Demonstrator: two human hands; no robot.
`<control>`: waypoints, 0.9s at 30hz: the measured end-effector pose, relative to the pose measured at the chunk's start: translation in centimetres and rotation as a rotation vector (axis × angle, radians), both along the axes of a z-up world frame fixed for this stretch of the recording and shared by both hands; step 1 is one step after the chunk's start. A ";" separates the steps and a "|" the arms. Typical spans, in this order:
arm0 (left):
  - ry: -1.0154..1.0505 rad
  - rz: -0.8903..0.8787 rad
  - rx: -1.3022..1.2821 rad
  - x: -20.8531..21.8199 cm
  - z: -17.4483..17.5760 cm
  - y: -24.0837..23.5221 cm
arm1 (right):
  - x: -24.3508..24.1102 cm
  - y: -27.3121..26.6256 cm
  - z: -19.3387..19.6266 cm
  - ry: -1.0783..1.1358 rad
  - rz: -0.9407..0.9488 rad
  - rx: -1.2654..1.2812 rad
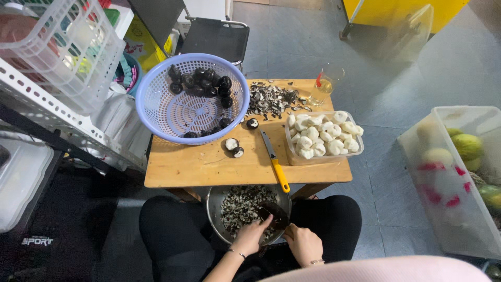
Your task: The person sits cross-legged on the floor and peels small white round vegetables using a small knife and a curved peeler. The person scrapes the peeled skins into a metal bowl placed between their legs.
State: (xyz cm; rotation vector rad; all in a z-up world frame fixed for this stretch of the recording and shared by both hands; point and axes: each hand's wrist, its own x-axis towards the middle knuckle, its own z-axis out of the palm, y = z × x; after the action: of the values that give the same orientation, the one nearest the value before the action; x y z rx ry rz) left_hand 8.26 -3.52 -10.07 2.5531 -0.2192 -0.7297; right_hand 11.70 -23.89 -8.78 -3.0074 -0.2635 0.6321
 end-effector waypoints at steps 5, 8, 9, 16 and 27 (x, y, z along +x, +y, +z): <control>0.059 0.076 0.075 0.2 -1.3 0.7 | 0.0 0.6 0.5 0.013 -0.014 0.042; 0.037 0.063 0.015 0.1 1.0 0.5 | 0.5 0.8 -0.7 -0.010 0.008 0.032; 0.040 0.027 -0.054 0.1 2.5 0.5 | 0.6 1.0 -1.2 -0.027 0.029 0.026; 0.054 -0.044 0.030 0.5 -0.7 0.3 | 1.4 1.9 -4.7 -0.009 0.068 0.035; 0.015 0.221 -0.127 0.5 0.3 1.0 | 2.3 3.5 -2.7 -0.059 0.066 -0.061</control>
State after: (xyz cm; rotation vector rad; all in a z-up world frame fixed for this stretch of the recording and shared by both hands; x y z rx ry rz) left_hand 8.78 -2.48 -9.76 2.4017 0.0221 -0.6296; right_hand 13.95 -20.37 -11.50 -3.0905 -0.3550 0.5675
